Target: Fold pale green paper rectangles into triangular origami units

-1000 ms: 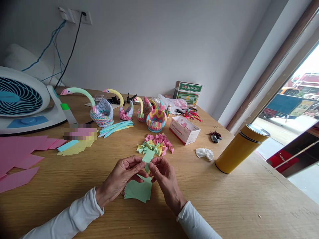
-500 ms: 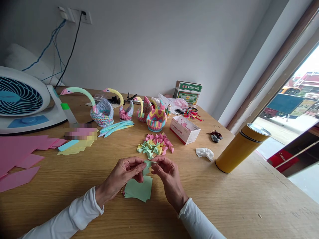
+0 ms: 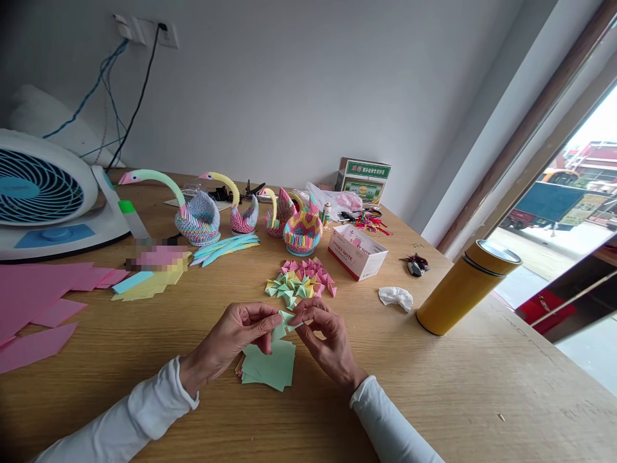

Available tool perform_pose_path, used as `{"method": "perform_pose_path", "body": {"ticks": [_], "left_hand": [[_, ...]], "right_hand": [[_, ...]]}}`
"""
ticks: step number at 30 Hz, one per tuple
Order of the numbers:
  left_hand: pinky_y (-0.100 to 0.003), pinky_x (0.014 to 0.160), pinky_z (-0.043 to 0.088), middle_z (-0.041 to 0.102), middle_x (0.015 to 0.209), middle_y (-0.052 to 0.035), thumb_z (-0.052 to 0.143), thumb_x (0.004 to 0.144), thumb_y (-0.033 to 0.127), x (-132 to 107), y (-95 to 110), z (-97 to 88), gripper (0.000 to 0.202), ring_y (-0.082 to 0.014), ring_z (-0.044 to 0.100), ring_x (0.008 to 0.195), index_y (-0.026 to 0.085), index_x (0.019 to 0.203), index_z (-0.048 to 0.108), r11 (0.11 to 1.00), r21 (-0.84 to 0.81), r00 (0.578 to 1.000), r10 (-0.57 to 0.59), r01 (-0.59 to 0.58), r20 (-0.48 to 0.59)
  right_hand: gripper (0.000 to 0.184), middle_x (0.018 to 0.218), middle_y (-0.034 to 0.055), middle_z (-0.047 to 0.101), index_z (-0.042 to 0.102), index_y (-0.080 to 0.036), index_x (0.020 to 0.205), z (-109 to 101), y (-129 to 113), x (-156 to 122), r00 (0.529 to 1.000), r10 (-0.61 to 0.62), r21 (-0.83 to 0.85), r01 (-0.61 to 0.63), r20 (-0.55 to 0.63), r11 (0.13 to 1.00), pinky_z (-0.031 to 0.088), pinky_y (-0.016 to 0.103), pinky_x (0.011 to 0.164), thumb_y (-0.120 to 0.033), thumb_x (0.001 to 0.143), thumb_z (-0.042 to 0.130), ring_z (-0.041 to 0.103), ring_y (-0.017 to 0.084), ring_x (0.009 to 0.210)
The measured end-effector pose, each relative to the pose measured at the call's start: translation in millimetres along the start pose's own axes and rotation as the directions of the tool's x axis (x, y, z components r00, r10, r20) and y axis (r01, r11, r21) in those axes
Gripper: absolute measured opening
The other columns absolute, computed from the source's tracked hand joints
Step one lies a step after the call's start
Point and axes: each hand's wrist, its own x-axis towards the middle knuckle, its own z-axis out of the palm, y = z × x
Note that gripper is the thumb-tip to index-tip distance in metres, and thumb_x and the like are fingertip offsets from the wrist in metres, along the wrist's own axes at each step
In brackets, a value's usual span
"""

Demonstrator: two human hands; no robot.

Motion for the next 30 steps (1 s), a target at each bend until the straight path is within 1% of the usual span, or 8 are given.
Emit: {"method": "perform_pose_path", "body": {"ticks": [5,7,9,12,15,18,24,30], "left_hand": [[-0.019,0.049,0.037,0.052,0.051,0.0038,0.065,0.079,0.036,1,-2,-1.2,0.026,-0.0062,0.048,0.044,0.011,0.077,0.065,0.998,0.055,0.999,0.045,-0.044,-0.020],[-0.019,0.047,0.037,0.052,0.053,0.0037,0.064,0.079,0.037,2,-3,-2.3,0.026,-0.0062,0.047,0.043,0.011,0.076,0.064,0.993,0.096,0.997,0.074,-0.072,-0.017],[-0.019,0.047,0.037,0.055,0.058,0.0026,0.063,0.080,0.037,2,-4,-3.5,0.026,-0.0060,0.048,0.043,0.011,0.078,0.064,0.985,0.142,0.995,0.103,-0.100,-0.013],[-0.018,0.047,0.038,0.058,0.062,0.0016,0.061,0.081,0.036,2,-5,-4.3,0.025,-0.0058,0.049,0.045,0.012,0.081,0.065,0.971,0.200,0.991,0.131,-0.128,-0.002],[-0.017,0.047,0.038,0.056,0.060,0.0027,0.061,0.082,0.035,1,-5,-3.8,0.022,-0.0060,0.050,0.046,0.013,0.081,0.066,0.963,0.229,0.990,0.138,-0.139,0.022],[-0.017,0.048,0.039,0.057,0.058,0.0027,0.061,0.083,0.034,1,-5,-3.3,0.022,-0.0061,0.052,0.047,0.013,0.081,0.067,0.966,0.224,0.992,0.121,-0.128,0.042],[-0.018,0.052,0.046,0.060,0.062,0.0005,0.059,0.084,0.035,3,-5,-5.9,0.024,-0.0085,0.056,0.053,0.012,0.085,0.067,0.987,0.146,0.994,0.046,-0.061,0.103],[-0.019,0.052,0.047,0.061,0.064,0.0018,0.064,0.080,0.032,6,-8,-8.9,0.020,-0.0080,0.057,0.052,0.013,0.087,0.065,0.994,0.084,0.995,0.057,-0.064,0.079]], "right_hand": [[0.014,0.098,0.0078,0.059,0.071,-0.021,0.082,-4,-2,0,0.996,-0.067,-0.087,0.072,0.057,0.994,0.049,0.029,0.068,-0.026,0.086,0.059,0.057,0.021,0.094],[0.014,0.105,0.0087,0.059,0.071,-0.020,0.083,-5,-5,1,0.995,-0.013,-0.040,0.016,0.095,0.999,0.049,0.029,0.069,-0.028,0.085,0.059,0.057,0.022,0.096],[0.017,0.108,0.0084,0.059,0.070,-0.020,0.087,-6,-7,1,0.993,0.067,0.071,-0.074,0.098,0.995,0.051,0.029,0.068,-0.032,0.086,0.058,0.057,0.022,0.093],[0.022,0.095,0.0055,0.062,0.067,-0.020,0.092,-3,-9,2,0.982,0.180,0.173,-0.186,0.052,0.967,0.051,0.027,0.065,-0.037,0.089,0.053,0.060,0.017,0.078],[0.025,0.077,0.0024,0.062,0.065,-0.017,0.087,2,-8,2,0.963,0.262,0.133,-0.269,0.065,0.954,0.050,0.026,0.061,-0.039,0.088,0.056,0.061,0.014,0.065],[0.028,0.068,0.0014,0.061,0.063,-0.015,0.079,5,-5,2,0.956,0.287,0.095,-0.291,0.058,0.952,0.050,0.024,0.058,-0.042,0.085,0.060,0.061,0.013,0.060],[0.029,0.064,0.0007,0.061,0.062,-0.014,0.079,3,1,1,0.956,0.293,0.091,-0.294,0.024,0.951,0.049,0.024,0.056,-0.043,0.084,0.061,0.060,0.012,0.058],[0.029,0.065,0.0007,0.060,0.062,-0.014,0.078,2,3,1,0.955,0.293,0.106,-0.296,0.040,0.949,0.047,0.023,0.055,-0.043,0.084,0.062,0.059,0.012,0.058]]}}
